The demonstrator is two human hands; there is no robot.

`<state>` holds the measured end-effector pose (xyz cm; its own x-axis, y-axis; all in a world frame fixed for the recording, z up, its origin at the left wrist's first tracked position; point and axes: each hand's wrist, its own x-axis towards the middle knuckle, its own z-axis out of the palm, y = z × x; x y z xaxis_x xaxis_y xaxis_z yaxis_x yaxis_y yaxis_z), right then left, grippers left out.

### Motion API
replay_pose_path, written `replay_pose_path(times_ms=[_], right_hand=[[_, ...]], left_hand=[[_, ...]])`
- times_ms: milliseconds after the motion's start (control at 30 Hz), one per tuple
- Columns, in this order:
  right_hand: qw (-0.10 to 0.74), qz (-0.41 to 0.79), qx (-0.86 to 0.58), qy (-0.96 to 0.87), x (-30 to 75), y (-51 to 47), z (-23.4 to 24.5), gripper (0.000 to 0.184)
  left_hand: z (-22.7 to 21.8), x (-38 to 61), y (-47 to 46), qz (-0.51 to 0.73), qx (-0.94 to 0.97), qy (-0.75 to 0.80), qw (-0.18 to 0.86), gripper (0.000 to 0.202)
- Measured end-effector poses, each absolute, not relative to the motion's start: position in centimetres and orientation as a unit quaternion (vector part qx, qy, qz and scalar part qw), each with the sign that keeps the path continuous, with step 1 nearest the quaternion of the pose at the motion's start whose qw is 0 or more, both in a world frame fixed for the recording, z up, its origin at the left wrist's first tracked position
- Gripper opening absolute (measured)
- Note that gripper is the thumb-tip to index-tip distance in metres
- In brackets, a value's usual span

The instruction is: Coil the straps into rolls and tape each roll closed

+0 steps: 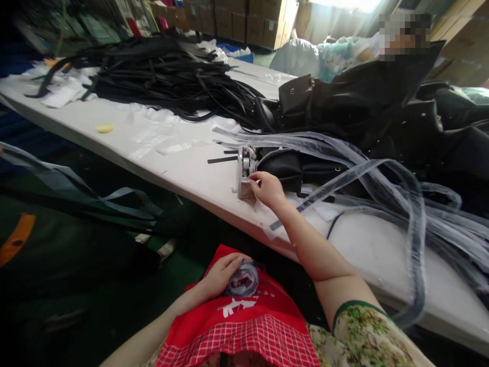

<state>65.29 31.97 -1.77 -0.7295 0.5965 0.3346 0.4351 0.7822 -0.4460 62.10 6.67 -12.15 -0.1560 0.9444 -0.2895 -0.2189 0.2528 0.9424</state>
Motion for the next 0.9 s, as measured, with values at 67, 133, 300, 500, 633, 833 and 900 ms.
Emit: replay_pose_path(times_ms=[67,133,300,500,633,833,900], right_hand=[[0.236,0.155,-0.298,-0.912,65.1,32.7,-2.0,0.022],[0.234,0.126,-0.297,-0.917,64.1,33.7,-1.7,0.026],[0.111,0.000,-0.357,-0.928,60.5,35.1,-0.3,0.030],[0.112,-0.055,-0.404,-0.906,59.8,34.9,0.2,0.032],[0.219,-0.062,-0.425,-0.876,64.5,33.9,1.9,0.035],[0.465,-0.021,-0.349,-0.813,77.8,30.7,3.0,0.024],[0.448,-0.056,-0.336,-0.826,82.1,29.5,1.4,0.021]], left_hand=[[-12.3,62.3,6.5,0.518,0.297,0.567,0.568,0.052],[-12.5,62.5,6.3,0.518,0.283,0.564,0.577,0.056],[-13.1,62.6,6.1,0.548,0.272,0.548,0.571,0.060],[-13.3,61.9,6.0,0.562,0.283,0.544,0.556,0.059],[-13.1,61.8,6.0,0.559,0.294,0.540,0.556,0.057],[-12.5,61.6,5.9,0.548,0.305,0.541,0.561,0.053],[-12.3,61.6,6.1,0.537,0.314,0.544,0.563,0.051]])
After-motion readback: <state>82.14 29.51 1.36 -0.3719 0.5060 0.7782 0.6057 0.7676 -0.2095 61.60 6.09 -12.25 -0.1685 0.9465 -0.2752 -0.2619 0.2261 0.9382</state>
